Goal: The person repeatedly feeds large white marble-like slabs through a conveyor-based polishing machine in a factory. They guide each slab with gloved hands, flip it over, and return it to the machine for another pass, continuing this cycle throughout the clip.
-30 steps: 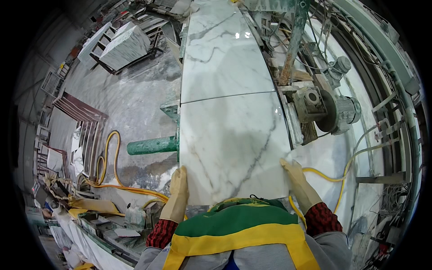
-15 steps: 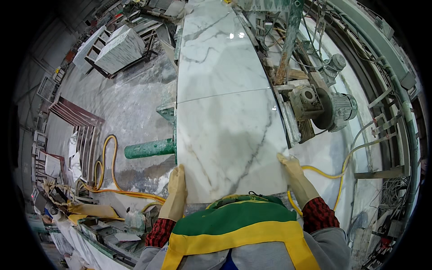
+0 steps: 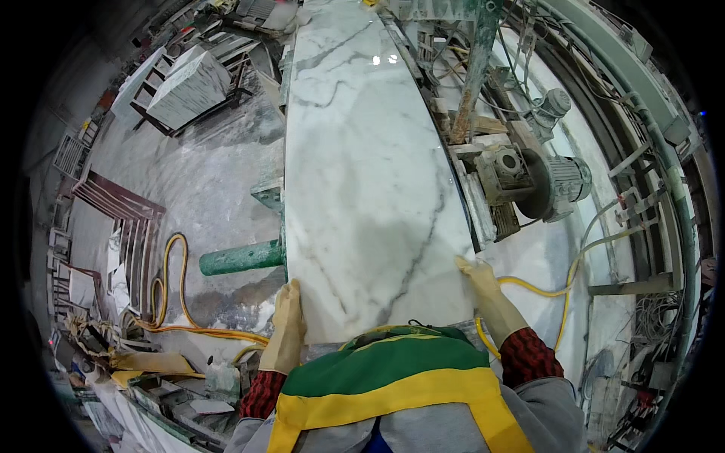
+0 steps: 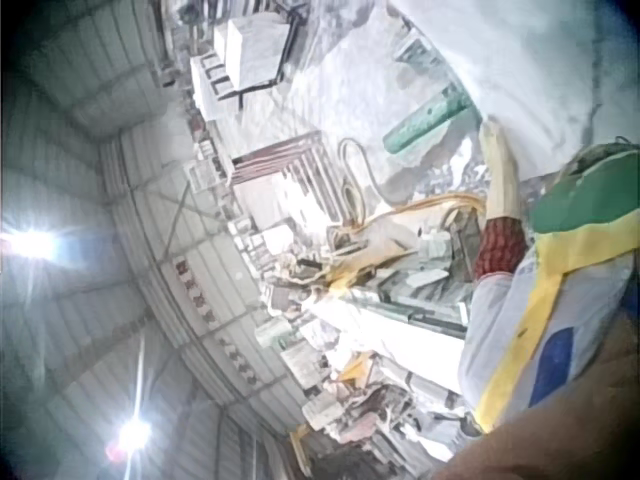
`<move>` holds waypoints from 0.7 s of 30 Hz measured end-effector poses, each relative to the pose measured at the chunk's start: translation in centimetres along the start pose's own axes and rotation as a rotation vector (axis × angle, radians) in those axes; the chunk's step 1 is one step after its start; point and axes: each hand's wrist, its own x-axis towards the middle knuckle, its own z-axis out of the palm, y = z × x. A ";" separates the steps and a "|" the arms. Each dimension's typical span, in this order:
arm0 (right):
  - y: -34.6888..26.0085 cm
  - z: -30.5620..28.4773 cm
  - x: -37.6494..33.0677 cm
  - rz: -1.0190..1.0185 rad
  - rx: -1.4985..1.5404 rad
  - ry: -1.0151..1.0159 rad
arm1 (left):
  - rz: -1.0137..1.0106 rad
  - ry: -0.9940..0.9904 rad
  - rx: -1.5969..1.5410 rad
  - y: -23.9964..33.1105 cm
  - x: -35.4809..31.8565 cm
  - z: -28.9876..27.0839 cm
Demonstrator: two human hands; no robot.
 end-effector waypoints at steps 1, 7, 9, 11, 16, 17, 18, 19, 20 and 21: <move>0.9 -0.6 0.5 -0.033 0.006 0.002 | 0.000 -0.009 -0.022 0.7 -0.3 -0.1; -2.6 0.8 -1.5 0.092 -0.081 -0.030 | -0.104 -0.033 -0.178 0.6 0.1 0.6; -3.5 1.8 -2.4 0.064 -0.089 0.052 | -0.265 -0.057 -0.317 2.3 -0.4 0.5; -3.3 1.0 -2.1 0.047 -0.092 0.060 | -0.292 -0.032 -0.341 2.1 -0.3 1.2; -5.3 1.2 -2.3 0.091 -0.064 -0.004 | -0.222 -0.004 -0.130 -0.8 1.2 2.9; -5.5 1.2 -2.7 0.093 -0.026 -0.033 | -0.254 -0.040 -0.108 1.1 0.5 1.9; -0.8 -2.2 1.0 0.038 -0.026 -0.073 | -0.263 -0.092 -0.079 3.0 0.1 1.4; -1.8 -1.0 0.8 0.059 -0.026 -0.069 | -0.213 -0.049 -0.073 1.9 0.5 1.5; -3.7 0.6 -0.8 0.076 -0.027 -0.057 | -0.159 -0.012 -0.068 -0.1 1.2 2.1; -5.2 1.4 -2.0 0.092 -0.018 -0.029 | -0.092 0.016 -0.055 -0.5 1.5 2.3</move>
